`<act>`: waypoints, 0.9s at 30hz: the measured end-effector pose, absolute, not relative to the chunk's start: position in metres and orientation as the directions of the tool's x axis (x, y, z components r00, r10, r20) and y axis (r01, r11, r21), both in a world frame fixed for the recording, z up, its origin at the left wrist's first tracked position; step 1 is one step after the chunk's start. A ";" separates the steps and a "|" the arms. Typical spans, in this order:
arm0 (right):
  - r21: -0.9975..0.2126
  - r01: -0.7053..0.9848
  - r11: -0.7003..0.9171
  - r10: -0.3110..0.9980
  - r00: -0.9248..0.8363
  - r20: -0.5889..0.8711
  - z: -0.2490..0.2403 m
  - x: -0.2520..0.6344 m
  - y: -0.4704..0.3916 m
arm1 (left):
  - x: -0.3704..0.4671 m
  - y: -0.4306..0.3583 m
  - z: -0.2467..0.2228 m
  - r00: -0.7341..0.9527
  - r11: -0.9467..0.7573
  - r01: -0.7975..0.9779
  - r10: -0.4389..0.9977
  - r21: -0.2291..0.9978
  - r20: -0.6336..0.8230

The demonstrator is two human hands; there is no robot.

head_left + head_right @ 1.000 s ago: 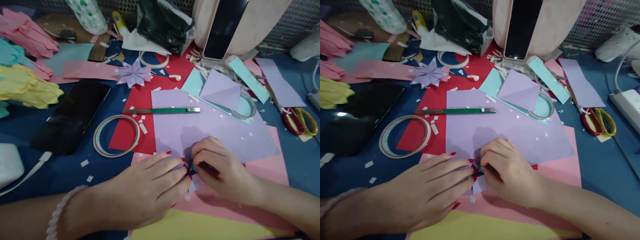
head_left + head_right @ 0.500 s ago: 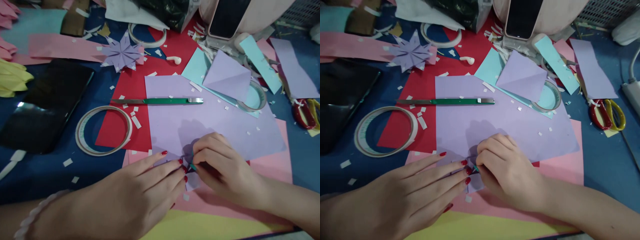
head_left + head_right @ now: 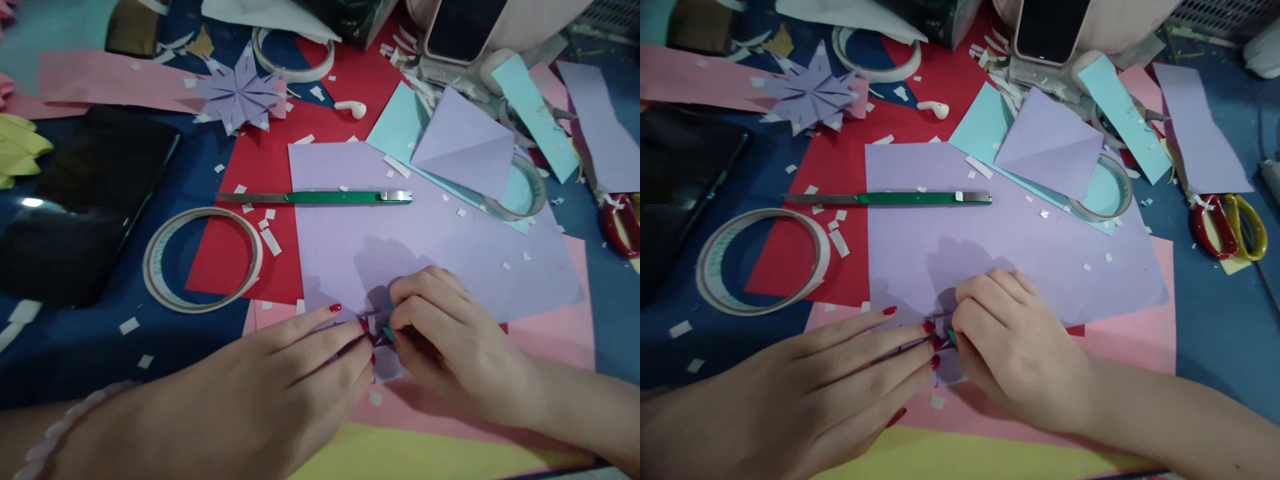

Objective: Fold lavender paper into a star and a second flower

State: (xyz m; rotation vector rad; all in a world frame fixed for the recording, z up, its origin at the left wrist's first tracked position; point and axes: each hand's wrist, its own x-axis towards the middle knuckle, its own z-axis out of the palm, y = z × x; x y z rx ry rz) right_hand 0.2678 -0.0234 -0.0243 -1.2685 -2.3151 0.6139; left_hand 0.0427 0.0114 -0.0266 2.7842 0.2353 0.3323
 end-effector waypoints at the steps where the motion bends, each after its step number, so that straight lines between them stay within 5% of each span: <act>1: -0.564 0.670 0.483 0.858 -0.490 0.154 -0.024 0.268 -0.023 | 0.042 0.011 -0.027 0.961 -0.934 0.124 0.198 0.336 0.194; 27: -0.483 0.706 0.519 0.839 -0.529 0.129 -0.025 0.266 -0.019 | 0.042 0.011 -0.024 0.950 -0.951 0.109 0.185 0.288 0.250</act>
